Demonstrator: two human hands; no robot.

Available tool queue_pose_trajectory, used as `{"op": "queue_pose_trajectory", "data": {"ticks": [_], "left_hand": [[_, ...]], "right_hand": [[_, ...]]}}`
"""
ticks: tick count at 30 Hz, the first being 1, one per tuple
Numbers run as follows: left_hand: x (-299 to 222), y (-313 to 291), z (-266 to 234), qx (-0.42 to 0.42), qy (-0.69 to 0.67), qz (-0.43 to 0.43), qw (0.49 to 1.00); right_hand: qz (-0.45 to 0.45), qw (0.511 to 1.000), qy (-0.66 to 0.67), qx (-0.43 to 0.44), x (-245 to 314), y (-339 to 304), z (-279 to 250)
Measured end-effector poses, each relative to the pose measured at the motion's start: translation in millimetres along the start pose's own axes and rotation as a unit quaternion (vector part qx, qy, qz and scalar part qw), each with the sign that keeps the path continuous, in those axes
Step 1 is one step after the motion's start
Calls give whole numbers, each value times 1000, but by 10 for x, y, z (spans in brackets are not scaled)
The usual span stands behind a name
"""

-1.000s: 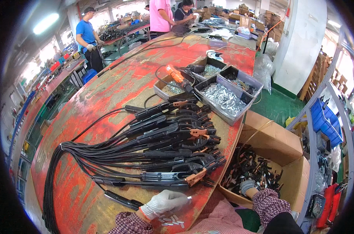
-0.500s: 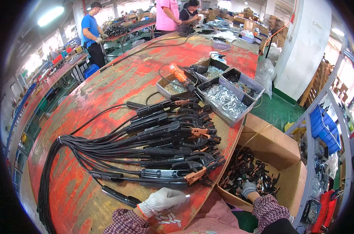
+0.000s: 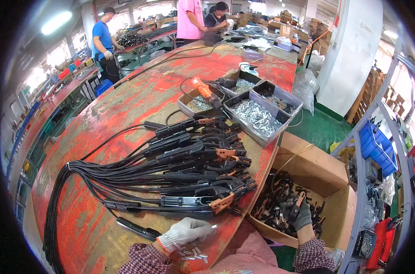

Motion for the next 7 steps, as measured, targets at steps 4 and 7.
{"op": "queue_pose_trajectory", "data": {"ticks": [4, 7], "left_hand": [[-11, -13, 23, -9, 16, -12, 1000], [-2, -16, 12, 6, -5, -27, 1000]], "right_hand": [[157, 985, 63, 36, -240, -299, 215], [137, 981, -20, 133, -419, -301, 199]]}}
Point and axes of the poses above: each hand's wrist, its own y-axis towards the middle knuckle, its own z-axis out of the palm, x = y × z, the point moved 1 cm from there along y, towards the middle knuckle, and after that the axes turned 11 degrees about y, right-handed, at the moved point
